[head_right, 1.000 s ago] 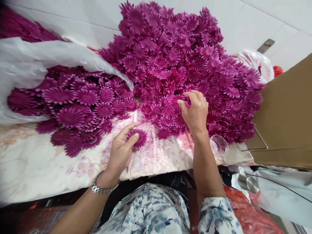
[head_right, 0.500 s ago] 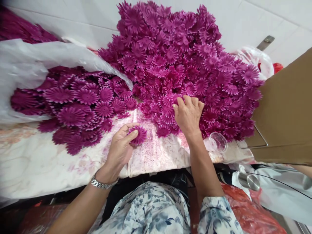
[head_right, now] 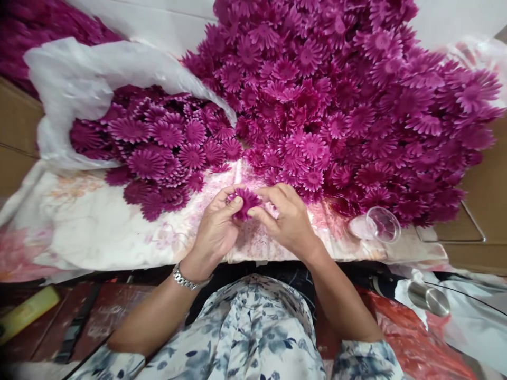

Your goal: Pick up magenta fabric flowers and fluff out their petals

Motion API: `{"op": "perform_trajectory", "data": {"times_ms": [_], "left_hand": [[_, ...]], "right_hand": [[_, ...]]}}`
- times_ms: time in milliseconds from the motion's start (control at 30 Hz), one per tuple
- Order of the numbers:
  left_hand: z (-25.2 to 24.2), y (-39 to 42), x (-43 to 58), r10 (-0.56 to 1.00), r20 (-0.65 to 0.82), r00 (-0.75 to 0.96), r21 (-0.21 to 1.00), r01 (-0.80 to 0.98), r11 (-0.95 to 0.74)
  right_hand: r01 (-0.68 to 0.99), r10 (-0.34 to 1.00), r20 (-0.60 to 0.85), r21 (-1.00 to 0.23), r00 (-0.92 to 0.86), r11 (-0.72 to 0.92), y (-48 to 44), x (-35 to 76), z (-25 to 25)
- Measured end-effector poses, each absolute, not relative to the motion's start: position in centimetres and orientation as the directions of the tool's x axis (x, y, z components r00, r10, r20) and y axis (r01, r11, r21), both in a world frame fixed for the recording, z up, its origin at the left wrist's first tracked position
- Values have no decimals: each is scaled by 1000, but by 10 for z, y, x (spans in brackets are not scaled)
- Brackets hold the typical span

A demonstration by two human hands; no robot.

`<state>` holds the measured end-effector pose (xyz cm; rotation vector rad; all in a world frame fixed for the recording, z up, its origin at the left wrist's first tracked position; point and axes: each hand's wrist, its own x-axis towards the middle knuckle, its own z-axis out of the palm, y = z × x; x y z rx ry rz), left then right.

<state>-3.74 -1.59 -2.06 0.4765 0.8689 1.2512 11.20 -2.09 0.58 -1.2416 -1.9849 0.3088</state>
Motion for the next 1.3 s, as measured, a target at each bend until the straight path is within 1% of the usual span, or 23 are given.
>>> {"op": "perform_trajectory", "data": {"times_ms": [33,100,167,233,333,400,467,533,633,700,767,867,933,1000,1100,1167,1200,1233,1300], "left_hand": [[-21,-19,-36,950,-308,55,739,-615,275],[-21,-25,-35,941,-331,64,729,-616,298],[-23,-30,-34,927,-357,114,698,-626,346],[-25,-33,-33,917,-366,161,669,-639,379],[-28,-35,-29,932,-338,134,657,-676,335],[-29,-36,-26,935,-333,120,651,-688,321],[-29,-37,-26,929,-345,133,649,-682,338],[-29,-39,-26,921,-351,166,653,-662,368],[-31,-41,-28,915,-340,217,672,-624,398],[-32,-43,-28,921,-325,215,689,-613,386],[-34,-45,-27,934,-303,191,712,-606,355],[-35,-47,-25,947,-282,156,736,-598,318],[-34,-48,-25,945,-299,134,725,-612,316],[-33,-47,-26,940,-321,118,710,-627,321],[-31,-44,-31,934,-345,91,705,-632,322],[-31,-42,-35,927,-367,81,695,-638,331],[-31,-41,-36,923,-377,78,687,-645,335],[-32,-41,-37,920,-383,79,680,-651,338],[-32,-40,-37,919,-383,95,674,-652,348]], "right_hand": [[650,858,455,-581,-240,490,-24,107,0],[666,870,443,-584,-217,464,-28,102,-11],[706,866,454,-542,-210,456,-29,103,-20],[749,841,499,-470,-211,467,-31,106,-25],[777,781,588,-385,-209,498,-36,106,-26],[768,770,594,-373,-234,521,-39,104,-27],[735,793,548,-418,-266,535,-39,103,-28],[685,828,486,-502,-280,527,-37,105,-29],[604,886,378,-650,-270,461,-32,110,-31],[562,915,316,-723,-251,403,-30,112,-31],[528,927,291,-763,-236,374,-31,113,-31],[518,923,306,-765,-233,384,-35,111,-29],[527,913,338,-745,-228,408,-33,110,-24],[583,891,415,-683,-184,439,-26,112,-17],[769,816,575,-494,-61,406,-8,121,-7],[851,777,628,-385,-41,357,2,125,-4],[860,775,629,-356,-68,365,4,126,-4],[846,780,613,-345,-124,406,3,124,-6],[762,791,546,-377,-277,527,-4,118,-13]]}}
